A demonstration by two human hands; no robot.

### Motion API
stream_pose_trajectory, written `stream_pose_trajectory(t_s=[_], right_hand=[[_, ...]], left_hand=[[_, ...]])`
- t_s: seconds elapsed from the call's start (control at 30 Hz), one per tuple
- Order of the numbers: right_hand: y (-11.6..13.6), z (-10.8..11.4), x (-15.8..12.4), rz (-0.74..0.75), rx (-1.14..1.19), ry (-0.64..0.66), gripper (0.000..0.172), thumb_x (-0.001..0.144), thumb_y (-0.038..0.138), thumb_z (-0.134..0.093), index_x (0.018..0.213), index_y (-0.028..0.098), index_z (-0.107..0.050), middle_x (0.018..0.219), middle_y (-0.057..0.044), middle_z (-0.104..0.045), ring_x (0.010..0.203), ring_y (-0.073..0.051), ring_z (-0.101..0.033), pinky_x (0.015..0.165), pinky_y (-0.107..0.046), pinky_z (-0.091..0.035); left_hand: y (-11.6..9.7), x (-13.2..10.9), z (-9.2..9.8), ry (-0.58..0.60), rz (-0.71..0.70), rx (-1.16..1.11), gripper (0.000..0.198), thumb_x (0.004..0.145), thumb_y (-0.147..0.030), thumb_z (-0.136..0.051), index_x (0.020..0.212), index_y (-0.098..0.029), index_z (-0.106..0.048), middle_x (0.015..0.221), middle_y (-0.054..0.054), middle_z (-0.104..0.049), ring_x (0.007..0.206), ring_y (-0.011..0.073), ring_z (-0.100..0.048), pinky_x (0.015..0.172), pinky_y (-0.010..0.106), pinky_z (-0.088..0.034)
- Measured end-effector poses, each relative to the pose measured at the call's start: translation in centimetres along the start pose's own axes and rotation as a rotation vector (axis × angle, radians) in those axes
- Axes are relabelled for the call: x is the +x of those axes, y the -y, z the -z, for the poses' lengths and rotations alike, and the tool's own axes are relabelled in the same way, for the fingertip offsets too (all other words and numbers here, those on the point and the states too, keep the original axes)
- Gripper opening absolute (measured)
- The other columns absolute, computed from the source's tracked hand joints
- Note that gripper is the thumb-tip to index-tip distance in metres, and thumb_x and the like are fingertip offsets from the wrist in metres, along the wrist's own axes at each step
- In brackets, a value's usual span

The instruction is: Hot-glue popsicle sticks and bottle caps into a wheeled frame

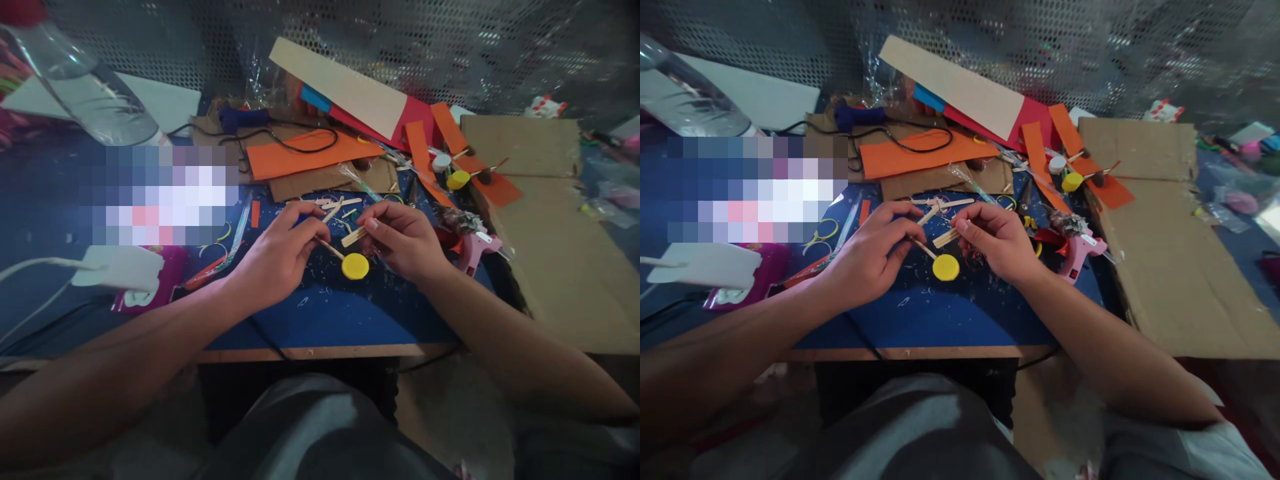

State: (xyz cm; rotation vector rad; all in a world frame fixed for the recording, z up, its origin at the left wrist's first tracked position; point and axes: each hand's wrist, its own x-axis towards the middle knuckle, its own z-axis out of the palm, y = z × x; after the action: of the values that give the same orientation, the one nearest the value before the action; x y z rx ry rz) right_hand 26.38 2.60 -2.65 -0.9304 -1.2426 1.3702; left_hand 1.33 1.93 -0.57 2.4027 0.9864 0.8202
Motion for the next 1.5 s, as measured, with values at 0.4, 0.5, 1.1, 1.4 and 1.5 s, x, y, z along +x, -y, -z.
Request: stream_pose_trajectory(t_s=[0.4, 0.5, 1.1, 1.4, 1.5], right_hand=[[1.0, -0.1, -1.2, 0.071, 0.083, 0.125, 0.024, 0.079, 0.040, -0.099, 0.091, 0.026, -0.084, 0.071, 0.001, -0.075, 0.057, -0.013, -0.067, 0.053, -0.024, -0.053], [1.1, -0.3, -1.4, 0.118, 0.105, 0.189, 0.018, 0.081, 0.031, -0.098, 0.093, 0.025, -0.087, 0.072, 0.000, -0.077, 0.058, -0.012, -0.069, 0.052, -0.022, -0.054], [1.0, -0.4, -1.5, 0.140, 0.080, 0.261, 0.013, 0.088, 0.023, -0.092, 0.097, 0.020, -0.084, 0.082, -0.002, -0.080, 0.064, -0.010, -0.073, 0.060, -0.018, -0.059], [0.0, -0.4, -0.9, 0.168, -0.044, 0.128, 0.031, 0.075, 0.026, -0.102, 0.093, 0.022, -0.077, 0.090, 0.000, -0.075, 0.075, -0.012, -0.071, 0.072, -0.026, -0.063], [-0.5, -0.4, -0.9, 0.202, -0.083, 0.079, 0.043, 0.066, 0.024, -0.107, 0.097, 0.024, -0.077, 0.096, 0.000, -0.076, 0.087, -0.015, -0.074, 0.084, -0.029, -0.064]], left_hand=[[0.1, 0.0, -0.1, -0.115, -0.071, -0.096, 0.028, 0.103, -0.001, -0.047, 0.109, -0.022, -0.064, 0.144, 0.013, -0.058, 0.145, 0.0244, -0.058, 0.114, 0.044, -0.059], [0.6, -0.2, -0.3, -0.155, -0.164, -0.125, 0.026, 0.101, 0.001, -0.054, 0.106, -0.022, -0.064, 0.145, 0.011, -0.058, 0.140, 0.0231, -0.061, 0.111, 0.040, -0.061], [0.7, -0.1, -0.6, -0.238, -0.225, 0.068, 0.040, 0.096, 0.000, -0.060, 0.125, -0.017, -0.081, 0.137, 0.016, -0.066, 0.131, 0.0308, -0.065, 0.113, 0.053, -0.057], [0.3, -0.1, 0.0, -0.336, -0.262, 0.031, 0.034, 0.096, 0.000, -0.060, 0.114, -0.022, -0.080, 0.128, 0.011, -0.067, 0.123, 0.0242, -0.071, 0.102, 0.042, -0.064], [0.1, 0.0, 0.1, -0.399, -0.311, 0.004, 0.030, 0.094, 0.000, -0.064, 0.108, -0.024, -0.076, 0.123, 0.008, -0.069, 0.116, 0.0216, -0.073, 0.099, 0.039, -0.065]])
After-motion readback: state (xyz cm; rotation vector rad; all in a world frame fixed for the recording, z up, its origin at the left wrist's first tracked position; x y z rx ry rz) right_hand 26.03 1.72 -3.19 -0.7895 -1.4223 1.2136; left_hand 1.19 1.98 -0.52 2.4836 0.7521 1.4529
